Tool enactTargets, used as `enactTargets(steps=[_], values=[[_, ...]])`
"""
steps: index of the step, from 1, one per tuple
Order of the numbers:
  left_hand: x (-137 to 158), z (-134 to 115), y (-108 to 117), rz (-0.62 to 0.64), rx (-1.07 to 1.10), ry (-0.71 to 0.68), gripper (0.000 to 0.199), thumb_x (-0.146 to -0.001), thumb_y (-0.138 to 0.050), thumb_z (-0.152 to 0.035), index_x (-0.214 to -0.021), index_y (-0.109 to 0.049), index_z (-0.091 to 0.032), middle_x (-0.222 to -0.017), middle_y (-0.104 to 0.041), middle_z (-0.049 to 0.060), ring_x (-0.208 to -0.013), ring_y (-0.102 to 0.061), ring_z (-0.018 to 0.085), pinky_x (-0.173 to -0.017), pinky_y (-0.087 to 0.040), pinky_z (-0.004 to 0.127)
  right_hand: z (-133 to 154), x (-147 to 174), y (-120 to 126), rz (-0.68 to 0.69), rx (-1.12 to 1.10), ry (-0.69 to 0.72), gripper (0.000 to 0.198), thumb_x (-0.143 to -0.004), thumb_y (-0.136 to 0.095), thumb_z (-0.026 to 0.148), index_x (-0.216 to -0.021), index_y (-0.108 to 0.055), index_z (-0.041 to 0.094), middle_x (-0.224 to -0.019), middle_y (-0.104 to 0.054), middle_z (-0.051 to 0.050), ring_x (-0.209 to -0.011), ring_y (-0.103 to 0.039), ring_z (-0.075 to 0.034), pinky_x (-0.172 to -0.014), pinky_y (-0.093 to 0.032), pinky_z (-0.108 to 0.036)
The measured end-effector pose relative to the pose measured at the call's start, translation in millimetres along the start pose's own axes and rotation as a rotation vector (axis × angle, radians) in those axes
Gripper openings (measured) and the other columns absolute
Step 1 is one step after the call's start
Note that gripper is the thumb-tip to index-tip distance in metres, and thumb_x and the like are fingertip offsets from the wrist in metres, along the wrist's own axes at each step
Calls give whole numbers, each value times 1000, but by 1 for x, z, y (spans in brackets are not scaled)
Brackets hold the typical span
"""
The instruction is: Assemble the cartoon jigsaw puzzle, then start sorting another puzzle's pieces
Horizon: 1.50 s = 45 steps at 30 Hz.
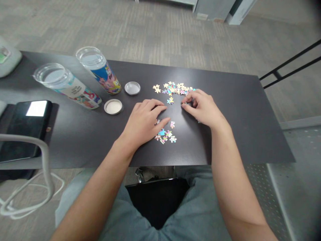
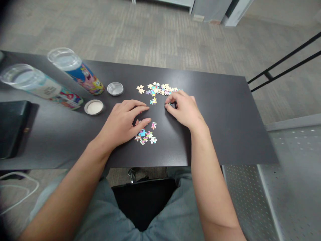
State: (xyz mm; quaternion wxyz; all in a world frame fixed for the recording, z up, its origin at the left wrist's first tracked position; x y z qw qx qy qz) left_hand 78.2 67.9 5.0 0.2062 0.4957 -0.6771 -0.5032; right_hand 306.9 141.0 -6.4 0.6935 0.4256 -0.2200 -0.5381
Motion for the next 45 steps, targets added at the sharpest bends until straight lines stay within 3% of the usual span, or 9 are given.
enactTargets(steps=[5, 9, 13, 21, 26, 32, 35, 40, 45], values=[[-2, 6, 3, -32, 5, 14, 19, -121, -75, -30, -129, -89, -20, -131, -88, 13, -122, -80, 38, -104, -59, 54, 3, 0, 4, -141, 12, -23, 23, -108, -79, 32, -131, -86, 28, -127, -82, -10, -99, -74, -29, -107, -58, -53], [-3, 5, 4, -54, 44, -1, 20, -122, -73, -29, -121, -90, -19, -119, -86, 11, -111, -78, 35, -101, -60, 52, 24, -9, -18, -51, -11, 48, 31, -111, -84, 34, -141, -89, 28, -131, -81, -11, -105, -77, -30, -115, -59, -55], [-1, 4, 3, -63, 44, -7, 19, -120, -76, -28, -130, -89, -18, -129, -84, 13, -119, -78, 35, -105, -60, 51, 29, -15, -27, -12, -22, 53, 26, -110, -88, 30, -136, -91, 28, -129, -83, -10, -106, -77, -30, -119, -59, -54], [-2, 4, 1, -23, 7, 4, 25, -120, -78, -30, -139, -88, -17, -137, -83, 15, -127, -77, 39, -111, -61, 54, 22, -11, -16, -9, -33, 63, 16, -105, -88, 30, -120, -89, 29, -123, -82, -8, -102, -75, -29, -119, -56, -56], [-1, -4, -3, 25, -5, -8, 47, -122, -81, -39, -163, -81, -16, -166, -77, 20, -151, -71, 45, -124, -57, 62, 8, 1, 2, 1, -6, 65, 16, -107, -82, 31, -121, -90, 29, -120, -81, -7, -96, -72, -28, -113, -56, -54], [1, -11, -19, 144, -11, -11, 71, -128, -73, -45, -189, -58, -13, -198, -56, 20, -182, -50, 46, -144, -41, 67, -6, 12, 18, -68, -15, 43, 28, -110, -71, 26, -126, -93, 30, -116, -81, -8, -92, -74, -27, -111, -57, -54], [1, -10, -19, 146, -6, -5, 67, -127, -74, -45, -185, -62, -12, -196, -59, 20, -182, -51, 46, -145, -40, 67, 1, 13, 9, -30, 0, 54, 27, -112, -73, 29, -128, -94, 31, -123, -81, -10, -101, -77, -29, -115, -56, -58], [0, -5, -2, 48, 31, 40, 52, -127, -71, -42, -171, -72, -14, -190, -64, 22, -174, -61, 43, -140, -45, 61, 18, 12, -4, 10, 36, 126, 30, -114, -77, 35, -138, -95, 37, -141, -78, -13, -135, -73, -38, -125, -52, -65], [0, 0, -6, 80, 11, 77, 61, -127, -70, -45, -179, -67, -15, -189, -64, 23, -174, -59, 47, -139, -44, 65, 2, 16, 10, 37, 35, 62, 27, -114, -77, 36, -131, -99, 39, -141, -77, -13, -144, -71, -40, -130, -51, -71]])
Point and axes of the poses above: each hand's wrist, its own x-axis away from the middle knuckle, its own y-axis out of the back of the hand, z = x × y, the point moved 8 cm from there along -x, towards the middle knuckle
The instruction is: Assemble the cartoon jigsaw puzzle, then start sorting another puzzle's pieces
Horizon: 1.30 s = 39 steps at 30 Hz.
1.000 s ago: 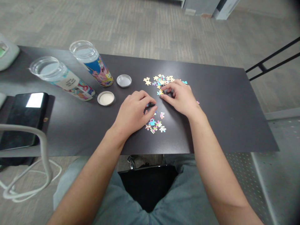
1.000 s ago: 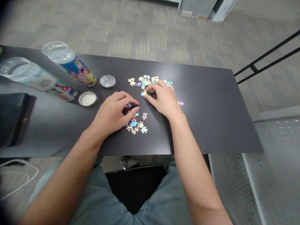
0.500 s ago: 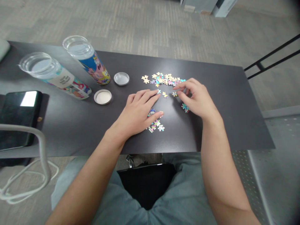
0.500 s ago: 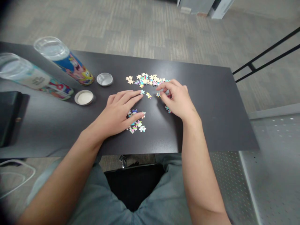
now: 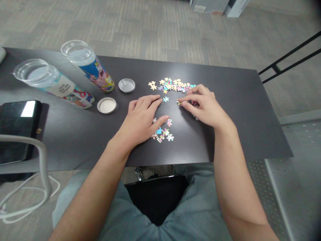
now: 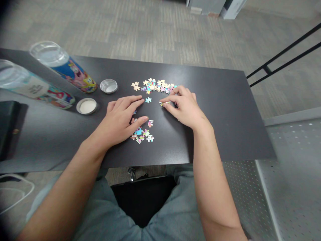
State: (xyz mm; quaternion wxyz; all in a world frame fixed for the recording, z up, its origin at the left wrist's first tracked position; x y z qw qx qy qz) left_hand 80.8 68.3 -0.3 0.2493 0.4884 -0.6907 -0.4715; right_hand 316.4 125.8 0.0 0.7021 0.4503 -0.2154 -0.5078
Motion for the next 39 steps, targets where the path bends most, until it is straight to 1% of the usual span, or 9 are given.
enactTargets(steps=[7, 10, 15, 19, 23, 26, 30, 36, 39], values=[[0, -14, -12, 66, 13, -88, 60, -127, -73, -50, -182, -70, -27, -194, -61, 17, -181, -51, 48, -145, -37, 71, -27, 11, 33, -130, -95, -98, 31, -110, -78, 40, -133, -97, 31, -130, -84, -12, -105, -81, -32, -109, -69, -57], [3, -24, -16, 120, 29, -181, 58, -127, -74, -54, -180, -72, -31, -198, -56, 16, -183, -49, 45, -146, -37, 70, -5, 10, 22, -57, -113, -22, 34, -113, -77, 40, -139, -96, 30, -144, -87, -15, -132, -83, -37, -124, -65, -62], [2, -14, -10, 50, 34, -139, 61, -128, -68, -55, -179, -71, -20, -193, -59, 24, -180, -52, 46, -144, -41, 69, 30, 17, -8, 224, 34, 42, 51, -119, -75, 40, -168, -85, 33, -193, -65, -14, -184, -55, -44, -146, -45, -75], [0, -4, -9, 36, 36, -92, 59, -130, -61, -51, -174, -74, -14, -190, -62, 25, -179, -53, 48, -143, -42, 71, 23, 33, -6, 352, 124, -3, 64, -120, -76, 42, -182, -74, 26, -200, -55, -18, -187, -51, -43, -150, -42, -72], [0, -3, -10, 43, 47, -84, 62, -129, -60, -53, -177, -71, -15, -189, -63, 25, -179, -53, 48, -143, -42, 71, 14, 43, 10, 356, 170, -96, 65, -121, -73, 50, -181, -74, 27, -196, -60, -20, -184, -56, -47, -146, -47, -78], [0, -3, -12, 46, 40, -83, 64, -129, -57, -53, -176, -71, -12, -189, -62, 26, -178, -53, 49, -142, -43, 73, 27, 43, 9, 356, 157, -86, 71, -120, -75, 49, -189, -66, 32, -201, -54, -16, -189, -49, -46, -149, -44, -80], [0, 0, -12, 43, 35, -76, 63, -130, -52, -51, -177, -71, -13, -189, -63, 26, -177, -54, 48, -143, -43, 74, 40, 44, -3, 435, 131, -56, 65, -121, -78, 52, -183, -74, 34, -202, -52, -12, -191, -44, -46, -153, -38, -80], [2, -1, -12, 59, 22, -94, 68, -128, -61, -59, -179, -69, -15, -193, -59, 26, -180, -53, 49, -145, -41, 73, 9, 35, 22, 229, 162, -174, 51, -119, -79, 46, -164, -86, 24, -181, -75, -20, -174, -66, -50, -143, -50, -80], [3, -2, -13, 60, -2, -88, 68, -129, -61, -58, -181, -67, -14, -193, -58, 26, -181, -53, 49, -146, -40, 73, -2, 22, 28, 99, 145, -197, 49, -120, -74, 41, -166, -84, 27, -184, -72, -19, -170, -69, -49, -136, -55, -81]])
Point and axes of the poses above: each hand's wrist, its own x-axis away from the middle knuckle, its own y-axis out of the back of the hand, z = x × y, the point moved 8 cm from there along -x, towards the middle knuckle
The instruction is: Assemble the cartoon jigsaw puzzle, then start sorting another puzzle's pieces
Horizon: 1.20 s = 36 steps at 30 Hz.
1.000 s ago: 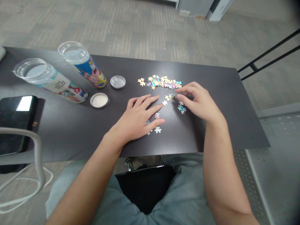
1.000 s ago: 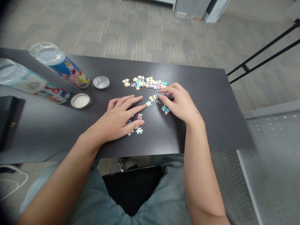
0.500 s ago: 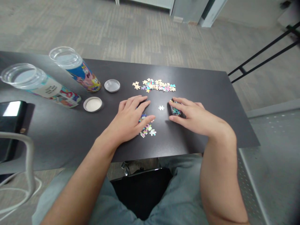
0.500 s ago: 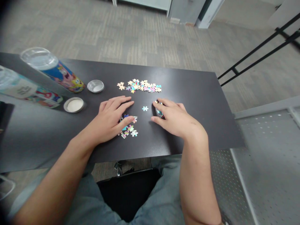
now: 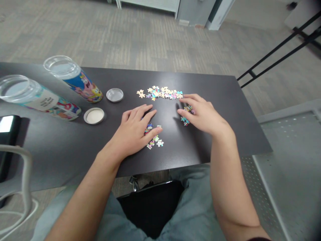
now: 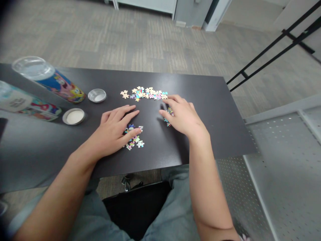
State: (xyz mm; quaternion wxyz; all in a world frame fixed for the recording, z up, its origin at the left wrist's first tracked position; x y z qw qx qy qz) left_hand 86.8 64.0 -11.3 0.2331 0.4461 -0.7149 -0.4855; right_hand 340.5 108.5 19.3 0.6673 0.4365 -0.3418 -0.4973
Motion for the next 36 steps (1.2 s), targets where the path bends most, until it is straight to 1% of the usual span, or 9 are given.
enactTargets(steps=[3, 6, 14, 17, 20, 22, 26, 31, 36], values=[[0, 0, -1, 4, -7, 8, 67, -128, -63, -57, -182, -66, -16, -193, -58, 26, -181, -52, 49, -146, -40, 72, -4, -10, -11, 13, 26, -10, 59, -118, -74, 40, -176, -78, 29, -195, -61, -19, -179, -58, -51, -140, -49, -85], [0, -1, -1, 2, -1, 6, 65, -128, -63, -56, -181, -67, -20, -193, -58, 24, -181, -52, 48, -147, -40, 71, -9, -13, -22, 52, 40, -14, 69, -117, -75, 41, -184, -71, 28, -198, -57, -19, -181, -55, -51, -145, -42, -87], [0, -1, -1, -2, -5, -3, 66, -128, -62, -57, -181, -67, -19, -193, -59, 25, -181, -53, 48, -146, -41, 72, -17, -8, -10, 2, -39, 8, 70, -112, -79, 43, -180, -72, 24, -192, -64, -22, -177, -62, -49, -143, -47, -81], [-1, -1, -1, 4, -15, 0, 68, -129, -60, -57, -182, -66, -16, -193, -58, 25, -181, -53, 49, -146, -41, 72, -18, -6, 0, -28, -178, 30, 62, -112, -78, 44, -171, -77, 24, -182, -74, -20, -171, -69, -45, -144, -49, -75], [-1, 0, -2, 5, -13, -5, 69, -129, -60, -58, -182, -66, -14, -194, -57, 27, -181, -53, 50, -146, -41, 73, -15, -3, 0, 41, -367, 59, 46, -114, -73, 44, -157, -82, 30, -166, -86, -12, -155, -81, -38, -140, -57, -66], [0, 0, -2, 0, -5, -9, 69, -128, -61, -58, -182, -66, -16, -194, -57, 26, -181, -53, 49, -145, -41, 73, -13, -2, -1, 69, -405, 70, 37, -112, -70, 37, -146, -84, 30, -158, -89, -10, -149, -83, -37, -137, -59, -64], [0, 0, 0, 0, -4, -7, 68, -127, -68, -57, -183, -65, -18, -194, -57, 27, -181, -52, 50, -145, -40, 73, -17, -3, 2, 4, -319, 39, 38, -104, -66, 23, -138, -81, 27, -155, -88, -12, -146, -83, -38, -133, -60, -66], [1, -19, -3, 3, -3, -78, 72, -125, -75, -56, -188, -63, -23, -196, -55, 24, -183, -50, 50, -146, -39, 74, -22, -12, 2, -43, -194, -5, 43, -106, -68, 27, -148, -79, 27, -162, -84, -16, -150, -80, -41, -134, -56, -67], [2, -39, -14, 41, -18, -163, 68, -125, -76, -58, -184, -71, -25, -195, -58, 23, -183, -50, 54, -147, -38, 78, -32, -26, -8, -89, -51, -131, 55, -110, -63, 31, -163, -75, 26, -174, -76, -20, -163, -72, -44, -138, -47, -69]])
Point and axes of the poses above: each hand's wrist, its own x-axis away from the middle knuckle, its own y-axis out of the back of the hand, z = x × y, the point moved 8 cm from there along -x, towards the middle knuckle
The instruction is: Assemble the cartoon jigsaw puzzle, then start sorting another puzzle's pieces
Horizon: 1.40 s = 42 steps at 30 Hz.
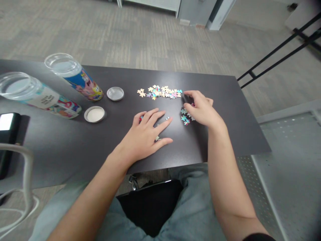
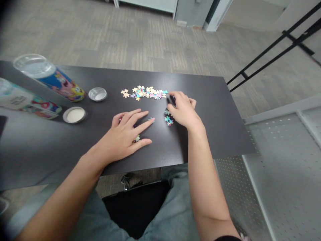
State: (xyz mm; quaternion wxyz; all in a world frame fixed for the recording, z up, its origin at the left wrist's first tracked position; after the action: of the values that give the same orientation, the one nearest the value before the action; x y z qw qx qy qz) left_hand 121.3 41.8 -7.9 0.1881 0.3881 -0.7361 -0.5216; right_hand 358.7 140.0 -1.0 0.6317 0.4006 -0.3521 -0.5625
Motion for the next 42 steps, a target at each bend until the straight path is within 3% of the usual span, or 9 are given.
enactTargets(steps=[4, 9, 15, 23, 30, 34, 38, 42], values=[[0, 6, 6, -34, -16, -1, 55, -124, -79, -56, -171, -83, -27, -191, -64, 21, -180, -55, 53, -142, -42, 79, -1, -6, -6, -87, 38, -32, 62, -114, -58, 35, -175, -71, 27, -187, -67, -18, -170, -61, -46, -140, -41, -71], [5, 21, 23, -111, 51, -2, 35, -123, -82, -49, -149, -96, -30, -178, -77, 16, -172, -64, 51, -138, -46, 78, 1, -11, -18, -42, 83, -11, 64, -117, -60, 35, -180, -73, 30, -194, -62, -15, -177, -51, -47, -141, -39, -73], [7, 35, 32, -189, 113, 17, 23, -123, -81, -42, -128, -100, -31, -164, -86, 12, -162, -74, 48, -131, -49, 73, -13, -8, -12, -78, 104, -68, 61, -115, -68, 40, -173, -79, 28, -189, -66, -19, -173, -56, -49, -141, -38, -74], [5, 37, 27, -178, 115, 32, 31, -123, -78, -45, -142, -94, -28, -162, -87, 14, -161, -75, 47, -129, -53, 69, -27, -9, -5, -136, 18, -75, 60, -114, -69, 35, -173, -76, 30, -184, -69, -18, -168, -61, -48, -137, -41, -73], [4, 36, 25, -172, 104, 30, 30, -124, -74, -46, -138, -92, -27, -163, -86, 14, -162, -74, 46, -127, -54, 68, -21, -19, -2, -165, -68, -94, 24, -109, -79, 28, -130, -90, 30, -157, -79, -16, -155, -69, -45, -129, -45, -68], [3, 37, 24, -169, 107, 40, 30, -124, -73, -47, -139, -91, -27, -164, -85, 14, -163, -73, 45, -127, -53, 67, -16, -20, -3, -114, -95, -98, 13, -108, -83, 29, -119, -89, 29, -143, -82, -14, -136, -78, -39, -129, -43, -65], [4, 37, 24, -176, 103, 40, 32, -124, -72, -47, -142, -90, -27, -165, -84, 14, -164, -72, 44, -128, -53, 65, -2, -18, -9, -69, -111, -34, 12, -105, -87, 30, -117, -88, 29, -140, -84, -12, -137, -77, -39, -126, -42, -61], [4, 36, 24, -179, 95, 41, 31, -124, -73, -46, -144, -88, -27, -165, -84, 14, -163, -71, 43, -127, -53, 63, 29, -12, -18, -19, -144, 118, 13, -104, -88, 26, -117, -86, 28, -139, -85, -12, -141, -75, -39, -125, -43, -59]])
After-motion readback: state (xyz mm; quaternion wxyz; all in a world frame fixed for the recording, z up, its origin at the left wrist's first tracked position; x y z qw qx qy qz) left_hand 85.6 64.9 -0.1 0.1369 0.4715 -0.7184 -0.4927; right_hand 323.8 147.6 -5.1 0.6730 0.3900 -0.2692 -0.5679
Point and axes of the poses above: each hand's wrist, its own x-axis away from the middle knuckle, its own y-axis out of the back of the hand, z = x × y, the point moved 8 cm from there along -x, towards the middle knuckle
